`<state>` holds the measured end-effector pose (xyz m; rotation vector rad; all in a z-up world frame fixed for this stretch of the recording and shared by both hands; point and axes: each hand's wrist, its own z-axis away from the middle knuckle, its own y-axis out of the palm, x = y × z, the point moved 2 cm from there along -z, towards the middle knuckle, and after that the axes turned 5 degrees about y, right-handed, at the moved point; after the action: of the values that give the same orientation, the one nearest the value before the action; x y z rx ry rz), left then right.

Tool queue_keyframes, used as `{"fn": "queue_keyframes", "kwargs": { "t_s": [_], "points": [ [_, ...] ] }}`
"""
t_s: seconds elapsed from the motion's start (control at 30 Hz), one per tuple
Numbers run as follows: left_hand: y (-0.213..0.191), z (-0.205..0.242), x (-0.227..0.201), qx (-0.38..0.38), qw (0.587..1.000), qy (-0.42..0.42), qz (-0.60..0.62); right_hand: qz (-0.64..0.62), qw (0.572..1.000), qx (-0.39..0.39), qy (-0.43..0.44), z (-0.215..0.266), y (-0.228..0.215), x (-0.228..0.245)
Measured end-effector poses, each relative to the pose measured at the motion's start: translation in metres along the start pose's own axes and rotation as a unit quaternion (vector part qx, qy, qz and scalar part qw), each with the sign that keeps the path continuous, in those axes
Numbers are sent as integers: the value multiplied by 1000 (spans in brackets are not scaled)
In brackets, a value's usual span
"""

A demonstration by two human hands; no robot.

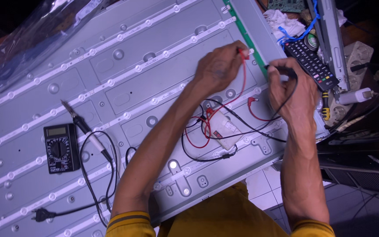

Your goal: The person connects red and black wires from a power supply to the terminals of LED strips mounted on the back of a TV panel. They test multiple strips sequentially, observing which ones illuminate, and then disconnect the wires.

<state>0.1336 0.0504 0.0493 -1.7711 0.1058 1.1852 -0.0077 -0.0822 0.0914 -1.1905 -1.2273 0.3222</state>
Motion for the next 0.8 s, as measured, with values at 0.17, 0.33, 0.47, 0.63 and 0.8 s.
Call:
{"fn": "queue_keyframes", "kwargs": {
  "t_s": [0.17, 0.33, 0.47, 0.63, 0.8],
  "points": [
    [-9, -7, 23, -34, 993, 83, 76, -35, 999, 16, -2, -39, 31, -13],
    [1, -20, 37, -32, 989, 83, 118, -66, 997, 36, 18, -51, 50, -31],
    [13, -28, 43, -26, 988, 96, 122, -69, 996, 49, 28, -48, 46, -24],
    [14, -31, 44, -30, 988, 98, 112, -74, 996, 51, 16, -48, 48, -17],
    [8, -30, 42, -23, 989, 79, 124, -65, 995, 64, 31, -47, 42, -10]
  ]
}}
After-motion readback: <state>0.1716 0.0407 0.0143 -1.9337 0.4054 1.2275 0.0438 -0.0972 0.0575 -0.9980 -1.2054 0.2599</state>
